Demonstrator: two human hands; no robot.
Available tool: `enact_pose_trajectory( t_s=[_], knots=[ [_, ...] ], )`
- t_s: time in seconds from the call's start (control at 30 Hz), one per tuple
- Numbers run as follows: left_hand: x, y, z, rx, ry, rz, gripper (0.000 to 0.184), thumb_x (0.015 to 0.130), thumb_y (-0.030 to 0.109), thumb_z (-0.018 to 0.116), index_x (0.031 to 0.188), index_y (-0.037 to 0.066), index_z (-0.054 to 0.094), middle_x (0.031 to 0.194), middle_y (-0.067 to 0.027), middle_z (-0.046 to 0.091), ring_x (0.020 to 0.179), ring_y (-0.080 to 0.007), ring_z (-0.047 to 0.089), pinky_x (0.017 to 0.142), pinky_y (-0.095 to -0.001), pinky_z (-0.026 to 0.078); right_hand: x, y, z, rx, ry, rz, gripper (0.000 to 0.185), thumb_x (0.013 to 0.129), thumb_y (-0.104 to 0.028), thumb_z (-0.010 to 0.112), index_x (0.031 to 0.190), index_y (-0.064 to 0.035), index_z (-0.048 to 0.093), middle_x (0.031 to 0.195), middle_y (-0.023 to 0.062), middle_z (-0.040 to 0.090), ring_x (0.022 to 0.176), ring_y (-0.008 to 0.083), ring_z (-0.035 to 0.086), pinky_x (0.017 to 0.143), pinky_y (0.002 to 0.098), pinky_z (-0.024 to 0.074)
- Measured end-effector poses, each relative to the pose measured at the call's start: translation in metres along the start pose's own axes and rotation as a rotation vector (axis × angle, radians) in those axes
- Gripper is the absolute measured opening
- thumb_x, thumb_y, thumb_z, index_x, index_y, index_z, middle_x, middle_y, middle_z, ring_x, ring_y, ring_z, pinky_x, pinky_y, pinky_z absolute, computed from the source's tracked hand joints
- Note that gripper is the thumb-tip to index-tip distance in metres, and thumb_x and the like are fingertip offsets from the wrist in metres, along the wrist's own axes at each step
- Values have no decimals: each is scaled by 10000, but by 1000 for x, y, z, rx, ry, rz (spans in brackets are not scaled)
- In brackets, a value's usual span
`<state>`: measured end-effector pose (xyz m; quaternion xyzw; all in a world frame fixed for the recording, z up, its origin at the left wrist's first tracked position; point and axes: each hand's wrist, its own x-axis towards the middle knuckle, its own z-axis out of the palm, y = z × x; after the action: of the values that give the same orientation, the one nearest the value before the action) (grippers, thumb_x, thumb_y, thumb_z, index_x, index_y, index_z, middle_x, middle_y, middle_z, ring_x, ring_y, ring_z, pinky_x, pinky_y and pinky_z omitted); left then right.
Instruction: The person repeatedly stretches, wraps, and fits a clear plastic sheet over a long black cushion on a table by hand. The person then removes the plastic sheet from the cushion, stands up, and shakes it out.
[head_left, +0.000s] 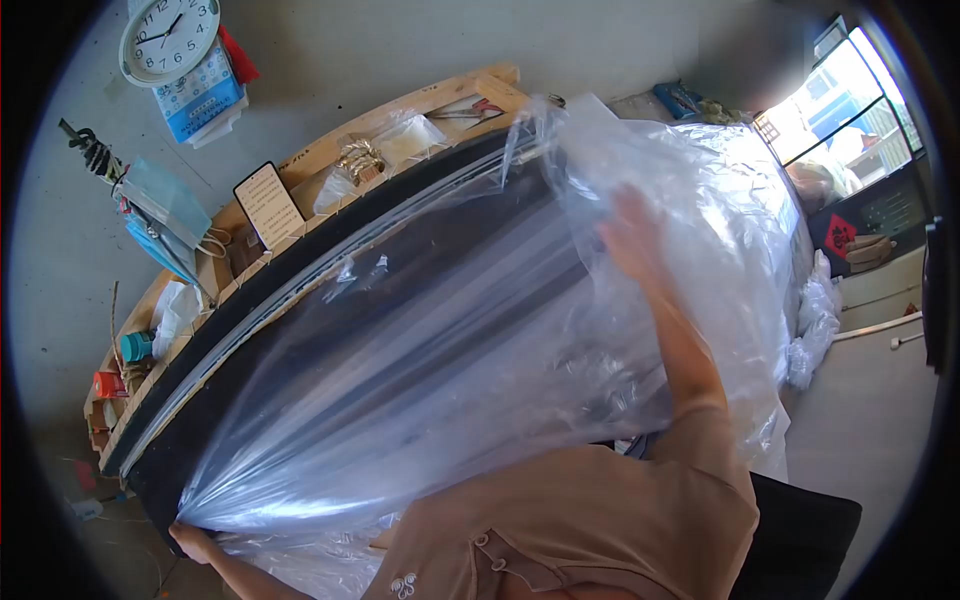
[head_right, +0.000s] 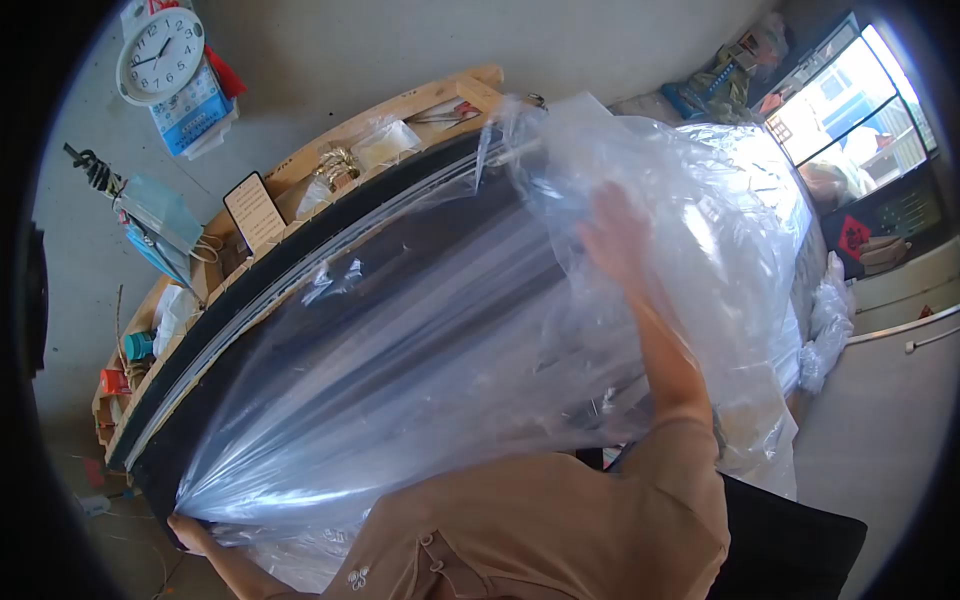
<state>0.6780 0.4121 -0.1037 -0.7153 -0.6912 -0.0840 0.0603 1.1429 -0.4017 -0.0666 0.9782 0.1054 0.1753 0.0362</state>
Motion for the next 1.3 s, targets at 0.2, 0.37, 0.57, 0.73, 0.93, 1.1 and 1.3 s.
enact_pose_trajectory(
  t_s=[0.2,0.37,0.57,0.73,0.93,1.1,1.3],
  knots=[
    [-5,21,0,-16,9,-180,435,915,419,285,1237,197,473,1116,-125,595,956,-381,581,752,-507,470,-166,118,-14,-194,-953,378,339,834,-303,539,1098,-91,530,1090,116,525,1012,274,483,852,413,386],
    [12,20,8,-19,-1,-143,436,912,421,277,1218,185,480,1109,-143,594,964,-386,576,752,-514,466,-77,48,-40,870,-587,211,309,853,-186,577,1140,-75,551,1015,29,549,887,115,557,790,279,460],
    [10,14,5,-29,16,-171,424,912,421,275,1210,192,472,1124,-152,584,986,-388,567,749,-515,462,90,116,-12,517,234,544,326,860,-141,522,1164,-24,512,1103,143,560,1004,240,538,869,294,415],
    [14,8,12,25,23,-197,432,912,430,270,1233,212,461,1140,-118,581,980,-377,571,744,-516,461,42,-18,-70,650,-116,-155,302,698,50,535,959,-70,628,751,56,494,721,163,537,595,263,417],
    [14,9,10,18,23,-180,430,908,436,284,1242,235,467,1134,-92,591,963,-354,583,734,-495,468,14,-6,-43,701,-67,86,64,752,-99,637,796,-55,624,680,64,540,610,192,562,564,278,446],
    [18,5,16,-14,51,-203,424,909,445,287,1239,251,468,1125,-91,596,958,-363,584,736,-501,470,63,-49,-19,256,166,-120,180,756,-162,643,901,-69,590,959,87,558,922,283,542,744,356,455],
    [15,12,12,14,47,-237,428,913,447,279,1249,253,459,1132,-85,592,966,-370,579,752,-493,471,77,-51,14,465,104,-74,88,800,-130,591,863,-68,579,875,108,555,797,304,577,682,377,464]
  ],
)
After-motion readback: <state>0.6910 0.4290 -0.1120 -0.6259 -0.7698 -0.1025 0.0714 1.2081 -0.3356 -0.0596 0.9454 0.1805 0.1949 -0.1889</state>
